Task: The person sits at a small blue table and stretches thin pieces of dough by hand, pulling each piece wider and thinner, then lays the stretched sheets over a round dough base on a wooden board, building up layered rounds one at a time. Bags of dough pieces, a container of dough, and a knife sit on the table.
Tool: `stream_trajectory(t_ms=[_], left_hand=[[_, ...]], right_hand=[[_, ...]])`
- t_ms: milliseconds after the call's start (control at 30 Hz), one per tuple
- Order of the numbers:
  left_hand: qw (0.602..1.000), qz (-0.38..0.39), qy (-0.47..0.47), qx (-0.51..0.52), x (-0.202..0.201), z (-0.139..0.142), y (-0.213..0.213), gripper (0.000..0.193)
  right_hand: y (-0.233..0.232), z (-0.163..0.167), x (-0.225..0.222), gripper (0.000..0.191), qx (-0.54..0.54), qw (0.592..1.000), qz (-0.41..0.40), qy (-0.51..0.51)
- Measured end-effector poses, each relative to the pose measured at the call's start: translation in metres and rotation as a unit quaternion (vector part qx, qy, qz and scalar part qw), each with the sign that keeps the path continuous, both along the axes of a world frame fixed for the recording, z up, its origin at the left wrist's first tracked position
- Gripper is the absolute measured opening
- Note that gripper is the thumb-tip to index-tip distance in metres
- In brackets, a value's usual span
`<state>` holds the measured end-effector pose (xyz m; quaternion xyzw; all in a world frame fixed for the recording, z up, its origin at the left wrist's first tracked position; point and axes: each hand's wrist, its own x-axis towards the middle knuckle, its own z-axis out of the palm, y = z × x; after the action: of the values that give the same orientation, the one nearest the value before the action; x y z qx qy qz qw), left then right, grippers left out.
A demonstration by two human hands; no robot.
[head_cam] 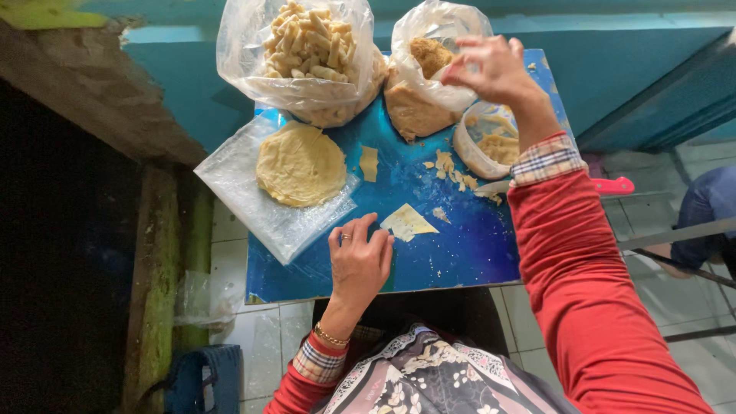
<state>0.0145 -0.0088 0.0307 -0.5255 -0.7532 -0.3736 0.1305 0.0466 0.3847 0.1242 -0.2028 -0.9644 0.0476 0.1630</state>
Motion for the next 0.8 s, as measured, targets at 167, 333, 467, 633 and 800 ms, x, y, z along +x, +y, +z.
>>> stream_trajectory(t_ms=[167,333,467,633,800], left_hand=[[1.000,-0.002,0.018,-0.013,-0.001,-0.005,0.003,0.026],[0.999,-0.027,0.004,-0.020,-0.003,-0.007,0.002,0.017],[0.999,-0.043,-0.007,0.000,-0.005,-0.006,0.002,0.022],[1.000,-0.026,-0.009,-0.005,-0.006,-0.004,0.001,0.026],[0.999,-0.036,-0.019,-0.001,-0.006,-0.005,0.001,0.022]], right_hand=[[0.005,0.003,-0.025,0.015,0.291,0.953,-0.066,-0.053],[-0.001,0.010,-0.033,0.016,0.375,0.921,-0.025,-0.105],[-0.012,0.013,-0.035,0.024,0.262,0.955,-0.005,-0.139],[-0.005,0.006,-0.021,0.018,0.059,0.992,-0.105,0.024],[0.009,-0.001,0.011,0.019,-0.123,0.957,-0.195,0.174]])
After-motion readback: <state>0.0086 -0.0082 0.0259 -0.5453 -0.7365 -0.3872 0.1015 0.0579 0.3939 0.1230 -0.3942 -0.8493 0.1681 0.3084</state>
